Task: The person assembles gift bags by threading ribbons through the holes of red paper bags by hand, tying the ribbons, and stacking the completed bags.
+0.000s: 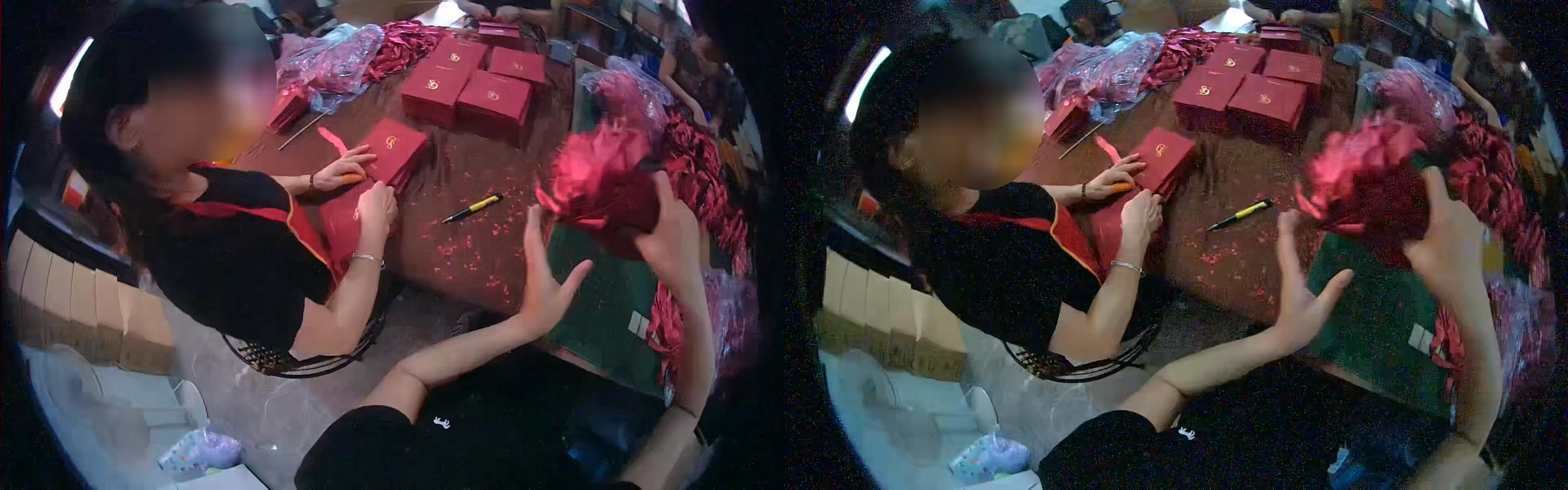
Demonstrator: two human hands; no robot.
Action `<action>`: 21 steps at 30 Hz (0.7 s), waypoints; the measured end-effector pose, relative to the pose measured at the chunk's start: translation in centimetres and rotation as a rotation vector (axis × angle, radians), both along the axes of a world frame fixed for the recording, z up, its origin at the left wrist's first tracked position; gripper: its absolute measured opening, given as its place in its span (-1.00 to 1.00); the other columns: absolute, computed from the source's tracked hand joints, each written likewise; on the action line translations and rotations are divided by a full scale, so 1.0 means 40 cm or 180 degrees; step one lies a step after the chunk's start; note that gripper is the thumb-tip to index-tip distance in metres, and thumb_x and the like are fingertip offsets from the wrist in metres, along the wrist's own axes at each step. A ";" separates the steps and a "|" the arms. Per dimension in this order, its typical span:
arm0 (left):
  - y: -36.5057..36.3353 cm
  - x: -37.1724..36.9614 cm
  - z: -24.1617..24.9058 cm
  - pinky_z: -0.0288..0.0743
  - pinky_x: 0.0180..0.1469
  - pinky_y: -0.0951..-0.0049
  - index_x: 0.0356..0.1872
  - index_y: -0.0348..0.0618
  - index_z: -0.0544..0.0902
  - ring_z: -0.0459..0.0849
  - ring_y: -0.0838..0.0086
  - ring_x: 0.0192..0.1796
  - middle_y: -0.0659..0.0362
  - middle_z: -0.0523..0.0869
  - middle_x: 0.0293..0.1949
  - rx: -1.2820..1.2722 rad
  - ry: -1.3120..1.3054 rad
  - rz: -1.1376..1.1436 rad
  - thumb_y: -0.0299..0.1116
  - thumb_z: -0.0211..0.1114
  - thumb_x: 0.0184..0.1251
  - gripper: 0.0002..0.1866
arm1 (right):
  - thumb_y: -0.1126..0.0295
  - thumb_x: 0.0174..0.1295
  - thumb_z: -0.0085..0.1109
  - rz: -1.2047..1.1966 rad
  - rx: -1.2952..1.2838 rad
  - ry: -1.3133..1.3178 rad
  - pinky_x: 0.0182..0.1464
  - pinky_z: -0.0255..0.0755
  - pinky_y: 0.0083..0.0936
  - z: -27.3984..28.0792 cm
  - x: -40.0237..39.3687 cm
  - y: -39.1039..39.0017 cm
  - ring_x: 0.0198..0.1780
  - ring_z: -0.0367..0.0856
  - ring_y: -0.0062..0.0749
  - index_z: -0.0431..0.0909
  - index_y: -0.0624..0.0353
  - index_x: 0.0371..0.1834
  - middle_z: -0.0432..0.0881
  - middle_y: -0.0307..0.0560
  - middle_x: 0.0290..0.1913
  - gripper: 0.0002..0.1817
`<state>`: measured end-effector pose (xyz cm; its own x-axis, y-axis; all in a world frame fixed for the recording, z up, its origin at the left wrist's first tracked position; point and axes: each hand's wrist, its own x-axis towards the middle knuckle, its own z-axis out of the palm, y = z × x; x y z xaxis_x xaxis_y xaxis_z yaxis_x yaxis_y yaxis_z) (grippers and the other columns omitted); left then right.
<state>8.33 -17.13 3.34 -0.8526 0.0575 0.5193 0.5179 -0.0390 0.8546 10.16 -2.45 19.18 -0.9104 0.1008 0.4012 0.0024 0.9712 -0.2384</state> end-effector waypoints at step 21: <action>-0.172 0.000 -0.029 0.06 0.46 0.25 0.46 -0.21 0.03 0.14 0.24 0.48 -0.01 0.10 0.47 0.0290 -0.0820 0.0079 -0.56 0.07 0.41 -0.35 | 0.49 -0.15 0.22 0.1382 0.0384 -0.1349 -0.24 0.46 -0.10 -0.167 0.127 -0.004 -0.33 0.67 0.00 0.23 0.30 0.13 0.67 0.07 -0.34 -0.34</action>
<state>8.32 -24.00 2.16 -0.9579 -0.0020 0.2872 0.2857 -0.1116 0.9518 15.22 -2.61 12.49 -0.9408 -0.3383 -0.0188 -0.3287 0.9248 -0.1916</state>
